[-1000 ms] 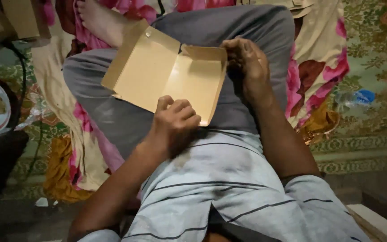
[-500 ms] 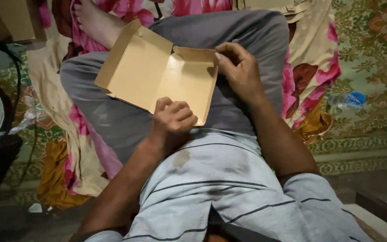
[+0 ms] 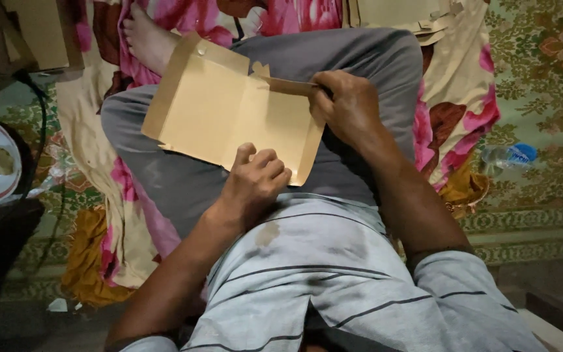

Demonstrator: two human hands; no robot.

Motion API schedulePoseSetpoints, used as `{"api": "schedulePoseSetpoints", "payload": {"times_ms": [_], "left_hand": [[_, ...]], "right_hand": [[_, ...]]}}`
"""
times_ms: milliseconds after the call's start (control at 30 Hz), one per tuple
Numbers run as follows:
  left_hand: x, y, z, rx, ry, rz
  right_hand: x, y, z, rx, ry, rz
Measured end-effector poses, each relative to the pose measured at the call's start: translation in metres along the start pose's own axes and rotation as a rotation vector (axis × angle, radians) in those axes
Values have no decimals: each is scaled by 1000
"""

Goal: Assembling small cardboard boxes by folding and tucking tabs.

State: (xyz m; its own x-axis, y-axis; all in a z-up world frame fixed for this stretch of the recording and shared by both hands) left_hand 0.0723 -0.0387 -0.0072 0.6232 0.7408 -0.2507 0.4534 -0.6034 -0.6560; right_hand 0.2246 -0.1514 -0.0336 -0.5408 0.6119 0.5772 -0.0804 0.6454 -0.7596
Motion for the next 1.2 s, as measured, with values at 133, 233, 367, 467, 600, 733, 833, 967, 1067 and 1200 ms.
{"api": "schedulePoseSetpoints", "payload": {"times_ms": [133, 233, 367, 467, 600, 733, 833, 967, 1067, 1200], "left_hand": [[4, 10, -1, -13, 48, -22], [5, 11, -7, -19, 88, -101], [17, 4, -16, -62, 44, -224], [26, -5, -16, -70, -30, -246], [33, -9, -5, -46, -131, -192], [39, -3, 14, 34, -222, -70], [56, -7, 26, -10, -505, 281], [81, -2, 42, -110, -1020, 813], [87, 14, 50, -196, -1312, 1061], [91, 39, 45, -293, -1505, 1247]], "right_hand": [[14, -9, 3, -172, -132, 136], [43, -28, 2, -326, -251, 212], [76, -55, 6, -511, -358, 169], [87, -58, 19, -618, -435, 151], [93, -50, 32, -676, -500, 58], [96, -47, 37, -648, -510, -30], [103, -48, 45, -683, -596, -88], [100, -42, 54, -681, -622, -22], [105, -40, 52, -669, -613, -42], [111, -41, 45, -660, -611, -44]]}}
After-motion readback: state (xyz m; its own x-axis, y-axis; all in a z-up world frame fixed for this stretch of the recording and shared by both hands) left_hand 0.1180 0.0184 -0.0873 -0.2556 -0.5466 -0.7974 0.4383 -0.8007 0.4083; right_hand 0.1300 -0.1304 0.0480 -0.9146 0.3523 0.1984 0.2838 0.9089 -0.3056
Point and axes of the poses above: each hand's wrist, its own z-axis away from the middle knuckle, its own y-axis out of the palm, x = y × z, the point moved 9 cm from there along -z, towards the middle knuckle, and after that the axes turned 8 degrees about -x, right-handed, at the moved point
